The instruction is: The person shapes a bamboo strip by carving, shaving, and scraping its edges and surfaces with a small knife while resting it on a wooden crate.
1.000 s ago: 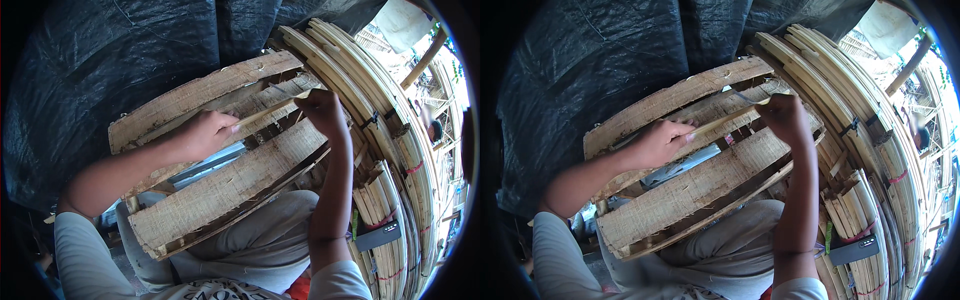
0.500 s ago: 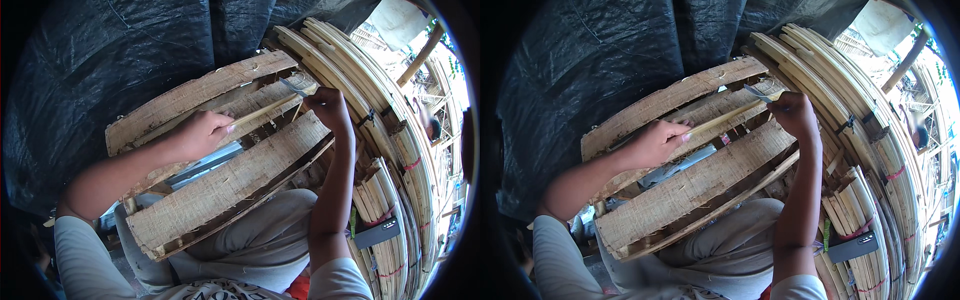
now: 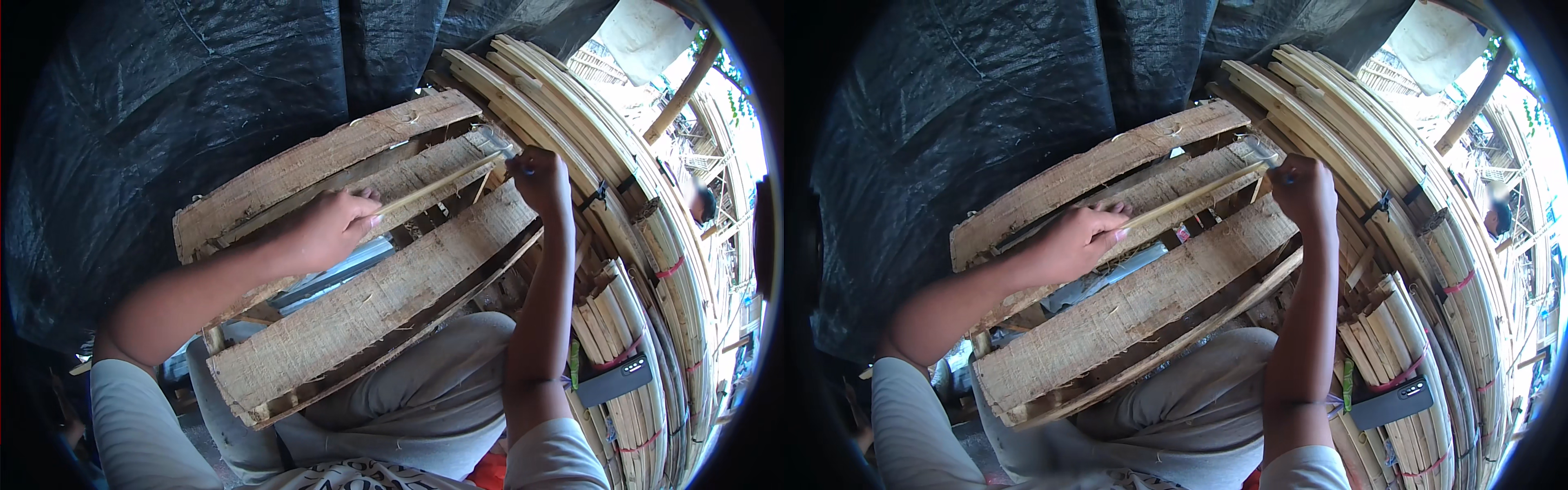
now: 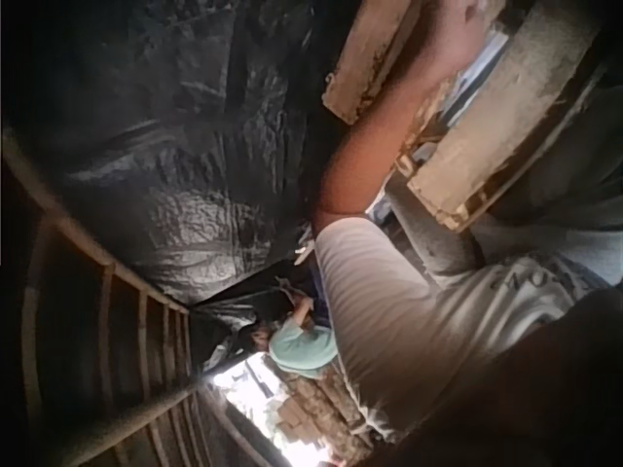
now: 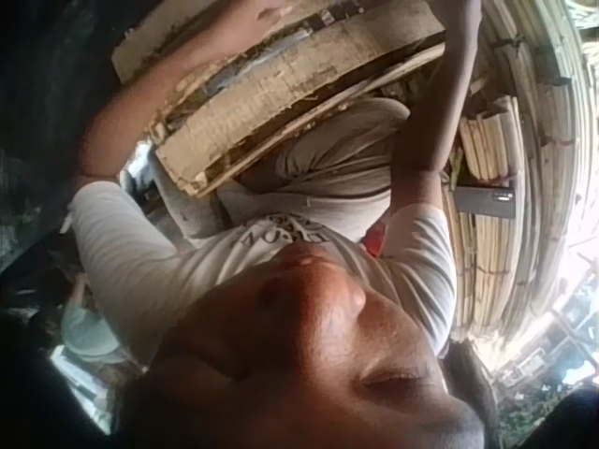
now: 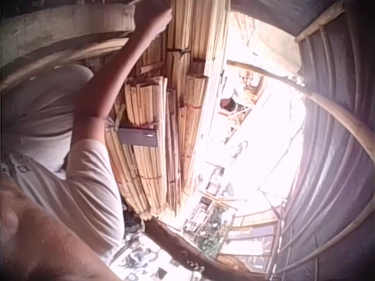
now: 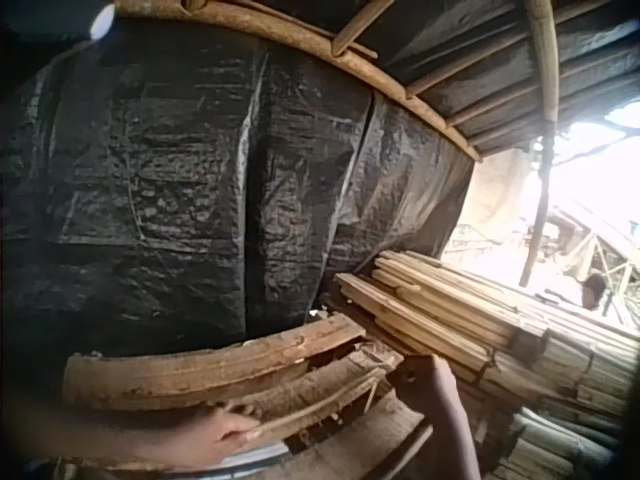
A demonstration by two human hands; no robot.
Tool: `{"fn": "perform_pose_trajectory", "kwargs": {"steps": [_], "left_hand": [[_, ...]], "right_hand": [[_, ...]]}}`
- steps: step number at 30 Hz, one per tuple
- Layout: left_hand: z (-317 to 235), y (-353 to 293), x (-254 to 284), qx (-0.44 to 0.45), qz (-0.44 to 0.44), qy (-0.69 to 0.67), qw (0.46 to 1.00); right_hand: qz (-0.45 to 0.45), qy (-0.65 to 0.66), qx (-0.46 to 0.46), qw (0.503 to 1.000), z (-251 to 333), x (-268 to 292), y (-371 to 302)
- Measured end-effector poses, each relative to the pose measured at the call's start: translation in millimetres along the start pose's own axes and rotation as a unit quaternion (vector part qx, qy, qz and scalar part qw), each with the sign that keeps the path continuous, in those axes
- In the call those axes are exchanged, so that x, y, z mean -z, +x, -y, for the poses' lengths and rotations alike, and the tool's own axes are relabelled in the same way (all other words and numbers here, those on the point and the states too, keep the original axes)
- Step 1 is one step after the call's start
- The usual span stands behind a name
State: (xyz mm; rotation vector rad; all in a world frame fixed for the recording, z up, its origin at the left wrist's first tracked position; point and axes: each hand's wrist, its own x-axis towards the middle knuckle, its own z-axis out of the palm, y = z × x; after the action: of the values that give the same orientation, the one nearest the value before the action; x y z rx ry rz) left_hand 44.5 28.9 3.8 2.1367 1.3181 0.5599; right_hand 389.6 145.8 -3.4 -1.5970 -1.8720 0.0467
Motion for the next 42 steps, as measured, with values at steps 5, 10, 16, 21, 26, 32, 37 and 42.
{"fn": "perform_pose_trajectory", "kwargs": {"steps": [5,10,16,21,26,32,37,42], "left_hand": [[-0.2,0.8,-0.7,0.051,0.025,-0.015,0.998],[-4.6,-0.9,1.0,0.012,-0.011,-0.009,1.0],[-1.4,3.3,4.1,0.037,0.013,-0.001,0.999],[5.6,1.7,2.0,0.003,-0.01,-0.014,1.0],[2.1,1.0,-1.2,-0.004,-0.02,-0.047,0.999],[-3.4,0.1,-1.9,-0.021,-0.014,-0.024,0.999],[-6.8,-0.4,6.5,0.007,-0.006,-0.007,1.0],[4.8,0.0,5.3,0.011,-0.008,-0.015,1.0]], "right_hand": [[0.033,-0.01,-0.143,0.989,8.8,11.1,1.5],[-0.03,-0.054,-0.106,0.992,11.0,8.7,2.3],[-0.07,-0.155,-0.099,0.98,50.3,24.6,-23.8],[-0.121,-0.181,-0.091,0.972,102.6,33.5,-44.6],[0.121,0.053,0.044,0.99,124.6,10.8,-56.7],[0.121,0.065,0.029,0.99,113.0,3.0,-51.7],[0.173,0.133,0.025,0.976,102.4,-2.4,-43.0],[0.182,0.224,0.107,0.952,118.3,-6.2,-61.5]]}}
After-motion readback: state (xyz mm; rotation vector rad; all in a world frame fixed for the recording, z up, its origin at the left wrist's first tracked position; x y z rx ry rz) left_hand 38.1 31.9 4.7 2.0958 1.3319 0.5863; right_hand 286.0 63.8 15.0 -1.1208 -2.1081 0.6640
